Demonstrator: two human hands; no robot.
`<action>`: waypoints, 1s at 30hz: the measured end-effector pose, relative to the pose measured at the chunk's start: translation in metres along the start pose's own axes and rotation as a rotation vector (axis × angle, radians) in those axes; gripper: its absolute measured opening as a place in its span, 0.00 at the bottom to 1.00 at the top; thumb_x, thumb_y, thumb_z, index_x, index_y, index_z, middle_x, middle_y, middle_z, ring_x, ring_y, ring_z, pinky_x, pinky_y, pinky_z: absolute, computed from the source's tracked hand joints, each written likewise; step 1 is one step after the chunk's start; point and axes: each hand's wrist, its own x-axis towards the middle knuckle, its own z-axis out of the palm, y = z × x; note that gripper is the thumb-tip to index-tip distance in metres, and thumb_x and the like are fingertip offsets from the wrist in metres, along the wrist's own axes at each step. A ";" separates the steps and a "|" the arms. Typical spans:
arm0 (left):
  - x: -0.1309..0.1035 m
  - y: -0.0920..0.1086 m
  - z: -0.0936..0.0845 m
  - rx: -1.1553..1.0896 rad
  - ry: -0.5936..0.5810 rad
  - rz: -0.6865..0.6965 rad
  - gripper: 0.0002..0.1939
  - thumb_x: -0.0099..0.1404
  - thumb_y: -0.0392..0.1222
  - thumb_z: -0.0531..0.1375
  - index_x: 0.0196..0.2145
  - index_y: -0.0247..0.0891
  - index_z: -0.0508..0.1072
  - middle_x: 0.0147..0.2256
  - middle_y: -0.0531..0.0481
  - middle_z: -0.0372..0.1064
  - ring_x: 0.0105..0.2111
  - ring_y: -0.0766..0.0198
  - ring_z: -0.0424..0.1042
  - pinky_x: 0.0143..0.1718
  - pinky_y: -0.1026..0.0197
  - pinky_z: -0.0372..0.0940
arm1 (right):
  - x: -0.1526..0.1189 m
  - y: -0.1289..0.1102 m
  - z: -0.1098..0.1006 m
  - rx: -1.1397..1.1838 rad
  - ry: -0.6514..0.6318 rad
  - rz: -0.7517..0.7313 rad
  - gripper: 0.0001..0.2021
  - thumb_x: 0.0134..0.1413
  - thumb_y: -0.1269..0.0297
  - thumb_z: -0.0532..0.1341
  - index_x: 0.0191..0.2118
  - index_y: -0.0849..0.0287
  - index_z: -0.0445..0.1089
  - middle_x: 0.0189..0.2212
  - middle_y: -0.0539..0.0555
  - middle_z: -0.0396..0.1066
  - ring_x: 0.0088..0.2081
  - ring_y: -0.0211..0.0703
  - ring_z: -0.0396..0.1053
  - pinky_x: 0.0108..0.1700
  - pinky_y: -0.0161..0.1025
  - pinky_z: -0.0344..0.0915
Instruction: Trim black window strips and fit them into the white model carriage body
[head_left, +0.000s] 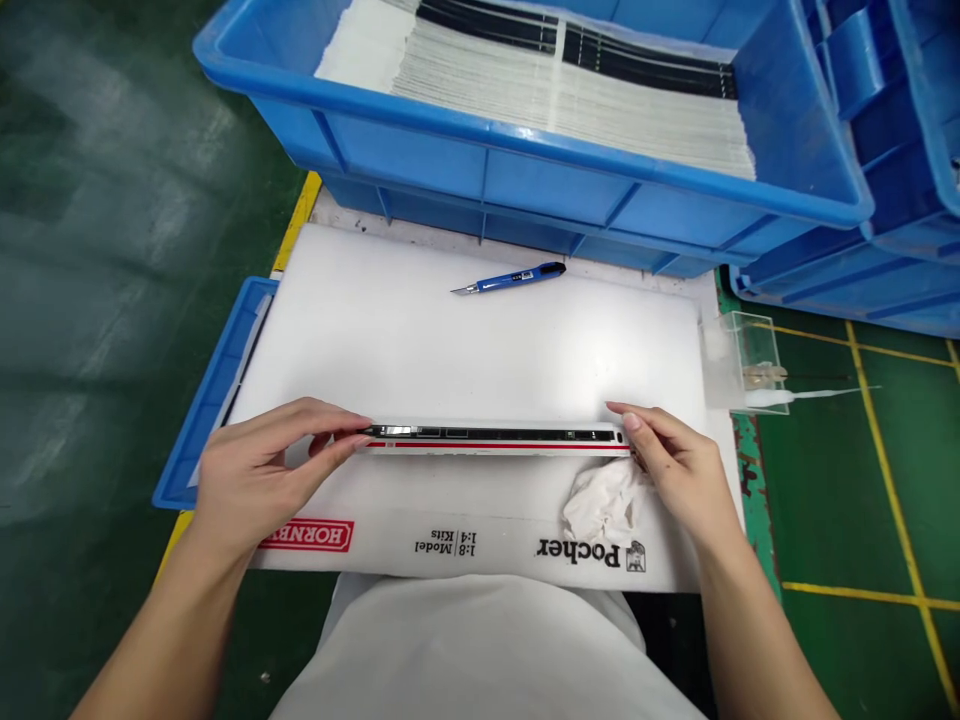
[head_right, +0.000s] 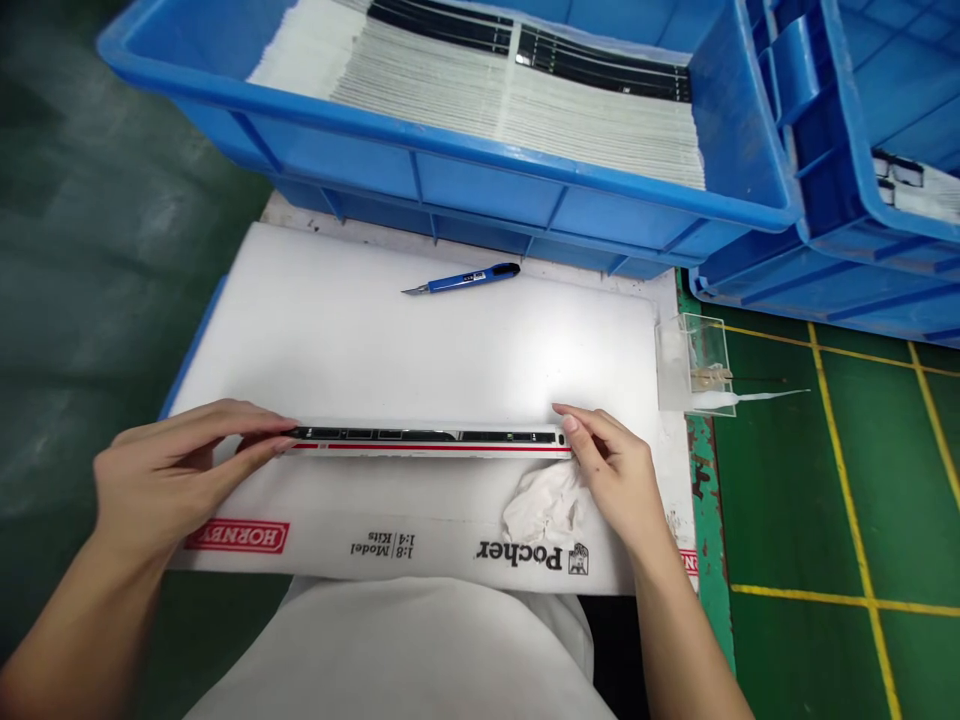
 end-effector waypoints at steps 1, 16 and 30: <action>-0.001 0.000 0.000 0.003 -0.003 0.005 0.15 0.58 0.29 0.74 0.42 0.42 0.85 0.36 0.52 0.83 0.33 0.63 0.80 0.33 0.62 0.75 | -0.001 -0.001 0.002 0.008 0.004 0.037 0.15 0.76 0.54 0.58 0.50 0.60 0.76 0.35 0.51 0.76 0.30 0.37 0.73 0.32 0.37 0.74; -0.003 -0.002 -0.001 0.057 0.012 -0.026 0.12 0.60 0.33 0.74 0.42 0.44 0.86 0.36 0.52 0.84 0.31 0.62 0.80 0.31 0.62 0.77 | -0.013 0.012 0.025 -0.108 0.161 0.049 0.13 0.70 0.53 0.64 0.47 0.59 0.76 0.45 0.55 0.76 0.47 0.48 0.74 0.50 0.51 0.73; -0.004 0.001 0.002 0.049 0.012 -0.016 0.12 0.60 0.29 0.73 0.40 0.41 0.85 0.35 0.54 0.82 0.32 0.65 0.79 0.32 0.63 0.75 | -0.016 0.014 0.036 -0.103 0.210 0.034 0.13 0.70 0.53 0.64 0.47 0.59 0.76 0.45 0.55 0.77 0.48 0.49 0.75 0.53 0.53 0.73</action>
